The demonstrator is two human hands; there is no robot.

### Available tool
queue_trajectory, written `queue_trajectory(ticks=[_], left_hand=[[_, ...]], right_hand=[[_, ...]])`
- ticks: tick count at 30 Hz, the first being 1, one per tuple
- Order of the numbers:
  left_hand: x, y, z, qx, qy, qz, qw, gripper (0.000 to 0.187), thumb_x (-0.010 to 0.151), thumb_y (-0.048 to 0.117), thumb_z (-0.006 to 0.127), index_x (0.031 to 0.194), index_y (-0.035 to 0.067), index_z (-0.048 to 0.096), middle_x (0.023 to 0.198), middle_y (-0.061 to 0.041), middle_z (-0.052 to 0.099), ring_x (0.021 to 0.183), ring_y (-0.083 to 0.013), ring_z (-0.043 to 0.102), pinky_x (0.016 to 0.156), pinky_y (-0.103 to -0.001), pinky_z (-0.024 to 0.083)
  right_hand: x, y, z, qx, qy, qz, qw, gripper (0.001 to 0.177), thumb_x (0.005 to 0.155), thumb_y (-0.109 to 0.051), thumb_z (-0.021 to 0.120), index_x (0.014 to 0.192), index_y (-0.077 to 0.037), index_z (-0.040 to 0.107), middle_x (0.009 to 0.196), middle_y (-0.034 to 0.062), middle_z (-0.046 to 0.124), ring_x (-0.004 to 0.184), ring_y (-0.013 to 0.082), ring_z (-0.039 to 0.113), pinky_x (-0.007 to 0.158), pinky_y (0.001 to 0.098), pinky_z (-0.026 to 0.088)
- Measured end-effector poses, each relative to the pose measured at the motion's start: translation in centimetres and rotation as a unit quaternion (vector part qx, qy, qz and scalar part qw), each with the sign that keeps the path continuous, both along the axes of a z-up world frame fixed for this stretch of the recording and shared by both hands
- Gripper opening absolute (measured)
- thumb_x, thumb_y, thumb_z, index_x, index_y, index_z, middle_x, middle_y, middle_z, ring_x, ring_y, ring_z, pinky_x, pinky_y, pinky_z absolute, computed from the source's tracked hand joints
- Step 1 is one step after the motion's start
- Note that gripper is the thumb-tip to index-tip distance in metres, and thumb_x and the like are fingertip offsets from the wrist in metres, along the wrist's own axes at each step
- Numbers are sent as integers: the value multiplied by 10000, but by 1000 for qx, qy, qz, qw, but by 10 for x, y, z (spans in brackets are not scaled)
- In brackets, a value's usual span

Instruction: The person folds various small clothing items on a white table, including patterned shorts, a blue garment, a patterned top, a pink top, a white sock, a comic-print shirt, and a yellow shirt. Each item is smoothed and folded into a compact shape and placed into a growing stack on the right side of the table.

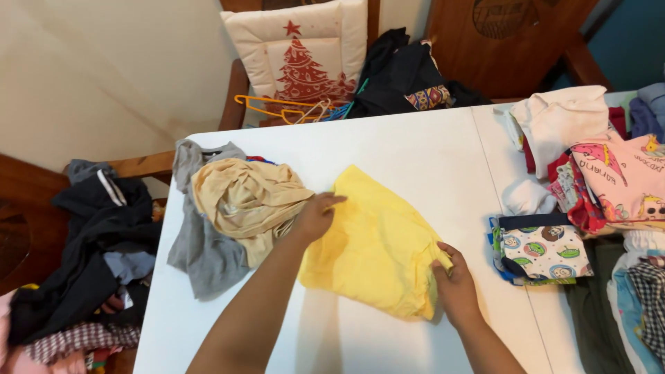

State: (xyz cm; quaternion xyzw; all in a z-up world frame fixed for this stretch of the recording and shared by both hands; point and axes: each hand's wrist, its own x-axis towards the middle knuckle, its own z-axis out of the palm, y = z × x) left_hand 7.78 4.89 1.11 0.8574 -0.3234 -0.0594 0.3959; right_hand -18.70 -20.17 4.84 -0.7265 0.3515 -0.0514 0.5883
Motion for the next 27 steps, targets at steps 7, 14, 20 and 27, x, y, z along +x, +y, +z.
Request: queue_trajectory(ticks=[7,14,20,27], left_hand=[[30,-42,37,-57,8,0,998,488,940,52,537,1393,205,633,1415,-132,621,1239,-354,634,1035,-406,525],[-6,-49,17,229,-118,176,950,383,948,402,644,1049,34,619,1100,-191,655,1059,-388,633,920,-507,499],[-53,-2,18,177,71,146,971,358,1034,376,509,1196,60,560,933,-248,706,912,-447,665,798,-529,514],[-153,76,58,6,194,234,953,336,1032,375,495,1212,92,499,981,-245,723,896,-452,689,753,-503,544]], right_hand=[[7,-5,-7,-87,-28,-64,994,472,945,-151,585,1402,-62,507,1201,154,675,1020,244,661,902,369,512],[7,-7,-3,-382,75,-27,921,579,872,-300,744,1320,6,541,1278,247,550,1223,425,491,1047,500,415],[9,-6,-4,-237,112,12,965,439,946,-337,695,1235,-37,556,1105,205,672,999,325,644,896,410,518],[0,0,43,-99,-25,46,994,412,963,-279,629,1279,-58,484,1025,105,677,906,163,647,787,313,528]])
